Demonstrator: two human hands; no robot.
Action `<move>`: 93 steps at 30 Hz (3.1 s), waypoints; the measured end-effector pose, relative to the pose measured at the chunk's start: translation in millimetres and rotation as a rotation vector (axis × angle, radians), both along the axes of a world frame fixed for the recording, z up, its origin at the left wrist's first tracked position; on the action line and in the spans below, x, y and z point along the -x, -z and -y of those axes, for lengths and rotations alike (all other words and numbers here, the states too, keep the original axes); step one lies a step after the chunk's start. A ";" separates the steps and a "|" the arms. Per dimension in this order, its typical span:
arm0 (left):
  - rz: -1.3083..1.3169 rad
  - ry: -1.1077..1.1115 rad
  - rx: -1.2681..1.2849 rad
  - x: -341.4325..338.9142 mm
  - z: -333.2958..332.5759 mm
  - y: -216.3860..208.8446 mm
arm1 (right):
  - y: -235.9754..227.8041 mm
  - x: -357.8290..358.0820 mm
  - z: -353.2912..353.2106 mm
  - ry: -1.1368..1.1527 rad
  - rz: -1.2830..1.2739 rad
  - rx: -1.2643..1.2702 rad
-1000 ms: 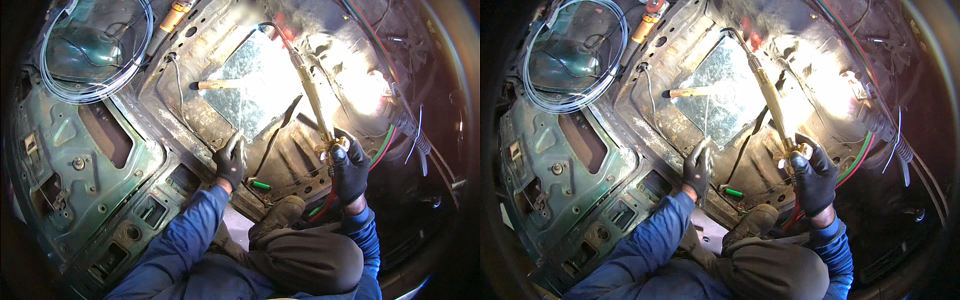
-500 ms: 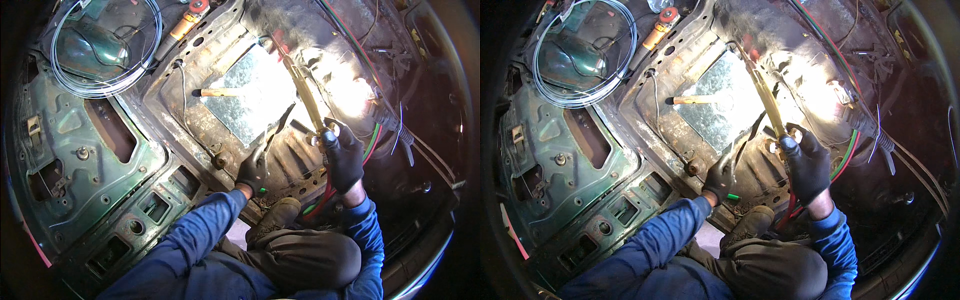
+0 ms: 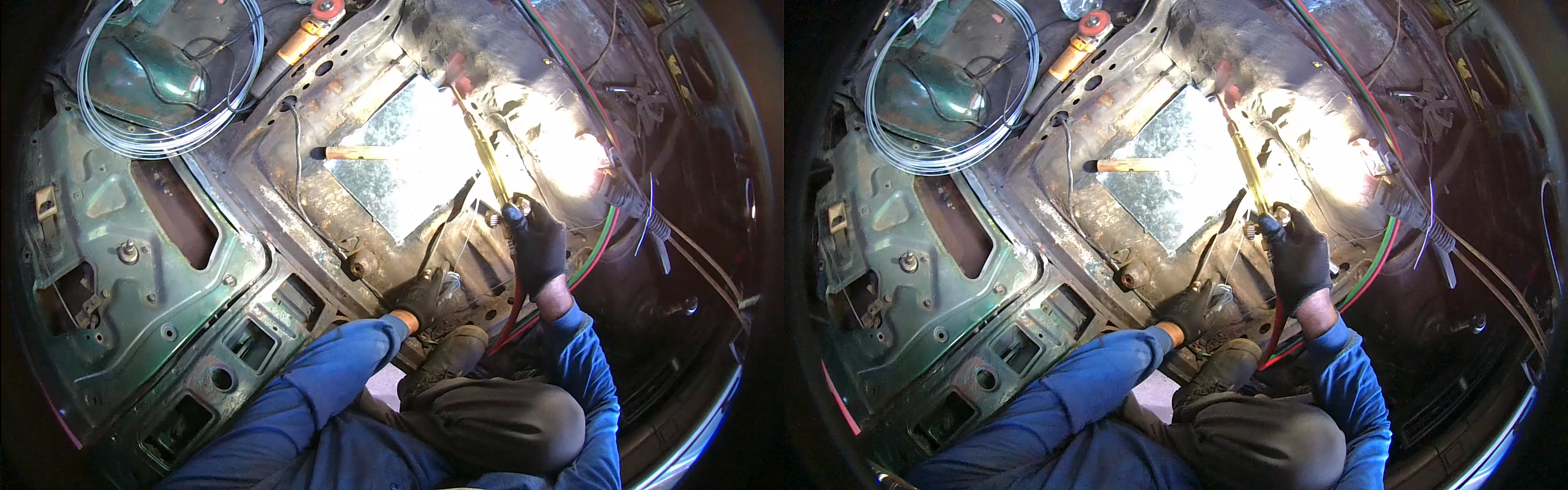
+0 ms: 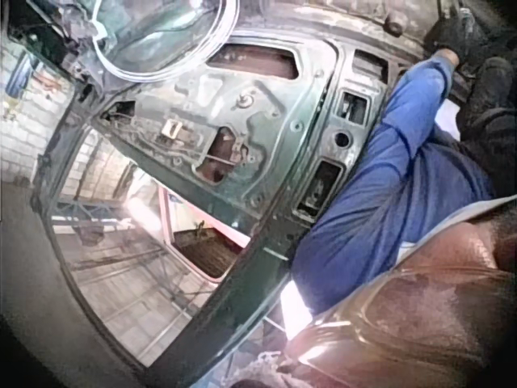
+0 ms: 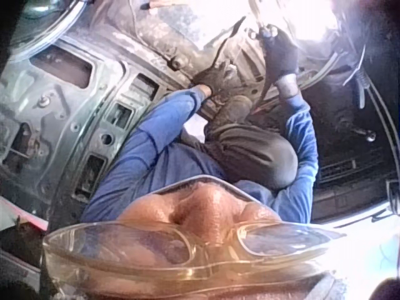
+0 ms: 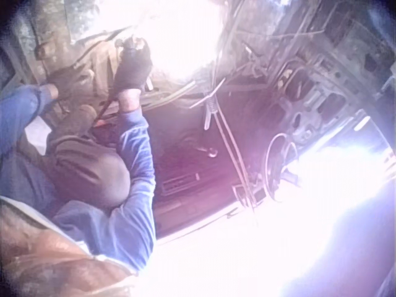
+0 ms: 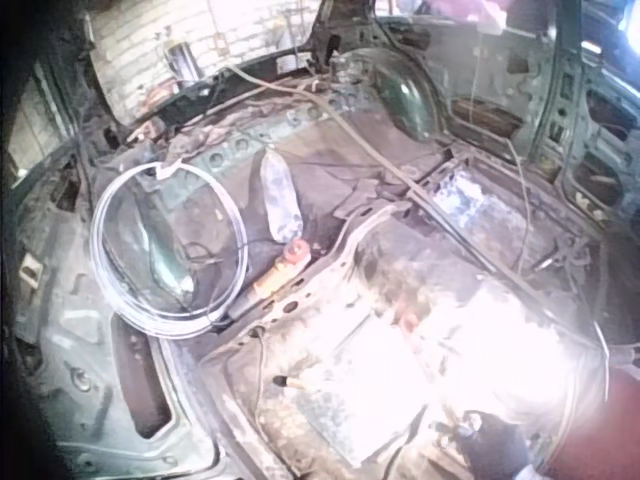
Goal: The person is welding a metal patch onto the floor of a car's trunk area. They use a welding torch to heat the metal and a hammer to shape it into place.
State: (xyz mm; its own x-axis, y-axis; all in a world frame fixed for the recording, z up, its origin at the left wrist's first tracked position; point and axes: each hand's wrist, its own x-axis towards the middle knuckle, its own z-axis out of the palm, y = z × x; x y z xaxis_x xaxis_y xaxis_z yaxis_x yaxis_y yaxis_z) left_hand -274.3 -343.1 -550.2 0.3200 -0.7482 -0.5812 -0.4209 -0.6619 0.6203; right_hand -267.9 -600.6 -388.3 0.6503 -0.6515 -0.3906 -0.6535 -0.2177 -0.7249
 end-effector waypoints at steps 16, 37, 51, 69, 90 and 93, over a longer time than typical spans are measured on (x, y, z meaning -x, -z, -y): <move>0.473 0.323 -0.211 -24.8 -90.2 -30.7 | 30.9 -13.5 12.9 -0.055 0.074 -0.004; 0.429 0.434 -0.323 -23.7 -73.2 -38.9 | 3.3 -13.3 25.5 -0.106 0.012 -0.003; 0.438 0.443 -0.319 -23.0 -77.8 -35.4 | 10.0 -22.7 12.3 -0.056 0.045 0.005; 0.411 0.481 -0.361 -31.5 -69.2 -48.8 | 12.7 -33.1 11.1 -0.054 0.029 -0.046; 0.384 0.445 -0.318 -28.7 -70.8 -45.9 | 17.4 -17.3 12.6 0.012 0.073 -0.116; 0.381 0.442 -0.320 -29.8 -71.0 -46.7 | 12.4 -20.0 12.3 -0.019 0.020 -0.064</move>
State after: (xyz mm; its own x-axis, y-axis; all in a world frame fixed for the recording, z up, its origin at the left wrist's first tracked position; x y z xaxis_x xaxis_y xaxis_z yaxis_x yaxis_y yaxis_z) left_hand -244.4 -272.1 -503.5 0.2498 -0.6656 -0.7033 -0.8461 -0.5033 0.1757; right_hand -247.8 -612.9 -400.7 0.6708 -0.6128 -0.4178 -0.6348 -0.1830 -0.7507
